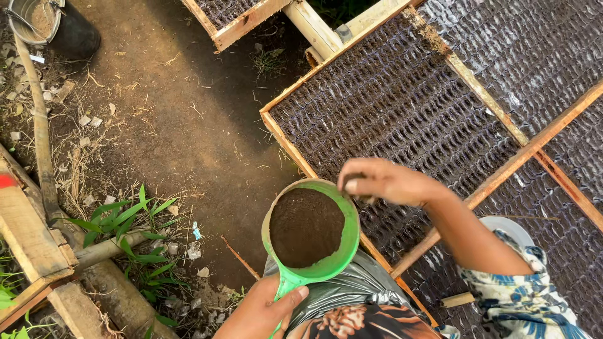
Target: The person scoops soil from a green scoop and places it into the cells of a seedling tray. They then use a small wooden stick to tap the tray and distribute seeds from a white bowl into the cells.
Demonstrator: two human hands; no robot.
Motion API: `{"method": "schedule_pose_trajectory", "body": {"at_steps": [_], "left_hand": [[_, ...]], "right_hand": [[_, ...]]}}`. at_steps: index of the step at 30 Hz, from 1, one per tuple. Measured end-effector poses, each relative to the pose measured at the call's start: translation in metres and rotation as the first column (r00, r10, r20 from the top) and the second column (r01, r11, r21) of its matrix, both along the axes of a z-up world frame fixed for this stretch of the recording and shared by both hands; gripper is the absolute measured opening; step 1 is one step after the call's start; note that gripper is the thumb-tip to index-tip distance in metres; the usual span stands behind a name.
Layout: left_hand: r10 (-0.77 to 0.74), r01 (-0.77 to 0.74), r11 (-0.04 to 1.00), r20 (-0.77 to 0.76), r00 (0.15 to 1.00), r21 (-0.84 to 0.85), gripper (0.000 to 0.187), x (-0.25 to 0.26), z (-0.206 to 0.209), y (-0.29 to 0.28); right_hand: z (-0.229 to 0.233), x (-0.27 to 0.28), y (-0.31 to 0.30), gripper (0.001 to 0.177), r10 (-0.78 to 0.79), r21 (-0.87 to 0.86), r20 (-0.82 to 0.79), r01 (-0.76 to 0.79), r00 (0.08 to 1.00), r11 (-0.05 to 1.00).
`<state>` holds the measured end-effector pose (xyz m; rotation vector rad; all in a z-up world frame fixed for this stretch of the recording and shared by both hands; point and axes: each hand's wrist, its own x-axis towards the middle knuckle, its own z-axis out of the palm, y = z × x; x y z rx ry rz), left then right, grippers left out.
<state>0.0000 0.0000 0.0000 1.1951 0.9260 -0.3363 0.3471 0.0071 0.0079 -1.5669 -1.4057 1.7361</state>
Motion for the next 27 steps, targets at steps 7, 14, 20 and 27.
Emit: {"method": "schedule_pose_trajectory", "body": {"at_steps": [7, 14, 20, 27], "left_hand": [[-0.029, 0.003, 0.98, 0.129, 0.991, 0.2, 0.033, 0.007, 0.012, 0.009], [-0.019, 0.002, 0.991, 0.117, 0.993, 0.137, 0.028, 0.025, 0.016, 0.011], [0.045, -0.062, 0.992, 0.148, 0.988, 0.109, 0.04, 0.05, 0.026, 0.015], [-0.035, 0.014, 0.992, 0.166, 0.985, 0.126, 0.045, 0.067, 0.033, 0.028]], "right_hand": [[-0.051, 0.104, 0.036, 0.029, -0.472, -0.129, 0.482, 0.593, 0.738, 0.795], [-0.145, 0.228, 0.041, 0.022, -0.829, 0.081, 0.305, 0.854, 0.47, 0.514], [-0.196, 0.31, 0.045, 0.007, -0.874, 0.185, 0.342, 0.888, 0.344, 0.422], [-0.183, 0.338, 0.048, 0.01, -0.917, 0.194, 0.349, 0.943, 0.192, 0.271]]}}
